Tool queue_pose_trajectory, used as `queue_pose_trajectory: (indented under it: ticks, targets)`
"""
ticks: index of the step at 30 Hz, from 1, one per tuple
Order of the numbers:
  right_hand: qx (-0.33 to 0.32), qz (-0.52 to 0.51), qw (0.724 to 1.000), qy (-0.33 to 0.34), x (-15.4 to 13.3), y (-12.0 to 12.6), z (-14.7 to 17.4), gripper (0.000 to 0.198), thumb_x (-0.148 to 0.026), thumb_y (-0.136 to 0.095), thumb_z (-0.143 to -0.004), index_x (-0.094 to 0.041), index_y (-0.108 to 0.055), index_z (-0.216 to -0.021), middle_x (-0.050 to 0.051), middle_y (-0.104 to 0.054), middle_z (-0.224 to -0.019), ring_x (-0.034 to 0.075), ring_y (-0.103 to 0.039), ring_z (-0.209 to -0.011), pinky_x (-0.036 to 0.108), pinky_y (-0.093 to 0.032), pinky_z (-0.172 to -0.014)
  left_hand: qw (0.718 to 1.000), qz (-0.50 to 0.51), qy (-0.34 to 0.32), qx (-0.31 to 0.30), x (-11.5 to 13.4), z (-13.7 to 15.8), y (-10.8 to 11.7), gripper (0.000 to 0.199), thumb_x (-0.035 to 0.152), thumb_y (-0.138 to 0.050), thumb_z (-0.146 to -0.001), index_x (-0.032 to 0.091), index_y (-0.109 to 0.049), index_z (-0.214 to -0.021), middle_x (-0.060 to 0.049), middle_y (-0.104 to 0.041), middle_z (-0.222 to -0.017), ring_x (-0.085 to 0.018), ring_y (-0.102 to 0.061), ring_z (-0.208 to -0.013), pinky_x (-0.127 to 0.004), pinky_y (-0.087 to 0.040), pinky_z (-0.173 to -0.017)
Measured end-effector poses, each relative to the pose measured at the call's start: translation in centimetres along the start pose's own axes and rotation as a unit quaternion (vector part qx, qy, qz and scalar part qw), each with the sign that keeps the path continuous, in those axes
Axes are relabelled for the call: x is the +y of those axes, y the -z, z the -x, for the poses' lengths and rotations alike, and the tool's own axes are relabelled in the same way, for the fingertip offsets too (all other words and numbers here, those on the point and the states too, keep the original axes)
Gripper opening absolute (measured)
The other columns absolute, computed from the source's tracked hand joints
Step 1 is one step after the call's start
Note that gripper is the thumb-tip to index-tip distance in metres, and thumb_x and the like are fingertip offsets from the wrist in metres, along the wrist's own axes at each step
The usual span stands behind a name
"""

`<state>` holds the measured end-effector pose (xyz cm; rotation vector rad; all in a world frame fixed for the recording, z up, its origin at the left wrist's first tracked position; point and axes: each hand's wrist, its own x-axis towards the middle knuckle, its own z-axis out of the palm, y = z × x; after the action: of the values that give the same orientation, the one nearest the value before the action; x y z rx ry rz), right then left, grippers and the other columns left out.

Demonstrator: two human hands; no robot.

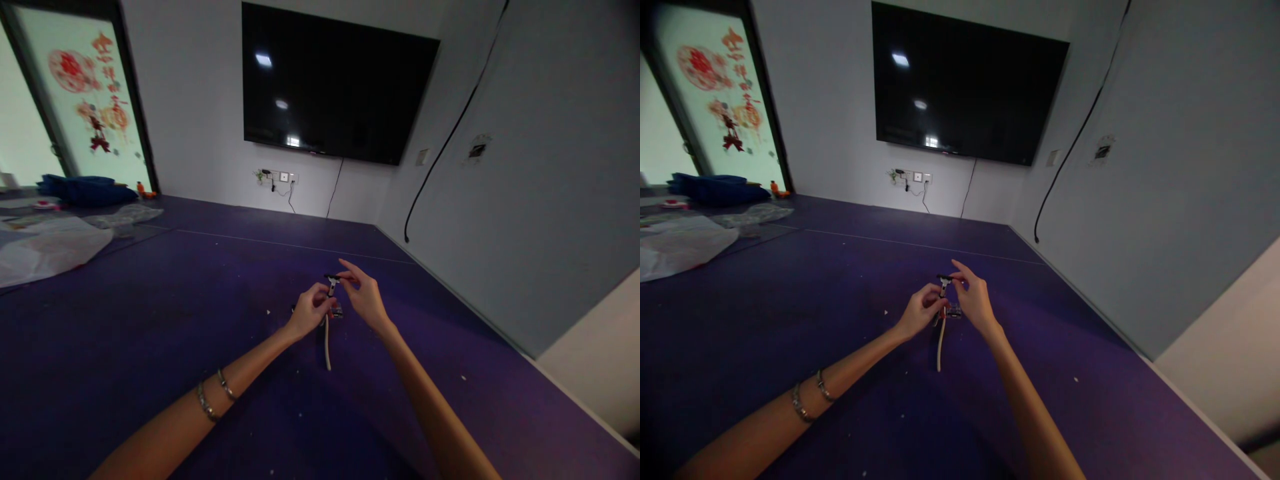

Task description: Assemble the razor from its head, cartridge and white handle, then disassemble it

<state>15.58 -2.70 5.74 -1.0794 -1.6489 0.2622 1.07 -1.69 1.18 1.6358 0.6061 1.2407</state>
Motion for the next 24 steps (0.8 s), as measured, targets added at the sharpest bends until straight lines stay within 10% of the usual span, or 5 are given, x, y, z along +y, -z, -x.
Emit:
queue_pose_trajectory:
  ticks: [24]
  targets:
    - [-0.031, 0.063, 0.995, 0.071, -0.65, 0.68, 0.23, 0.040, -0.011, -0.046, -0.078, -0.024, -0.054, -0.115, 0.003, -0.066, -0.090, 0.015, -0.060, -0.084, 0.031, -0.044, -0.082, 1.000, -0.012, 0.008, 0.020, -0.16, -0.19, 0.15, 0.020, 0.033, -0.061, -0.075, 0.017, -0.051, -0.082, 0.001, -0.063, -0.062, -0.011, -0.059, -0.051, -0.023, -0.045, -0.054]
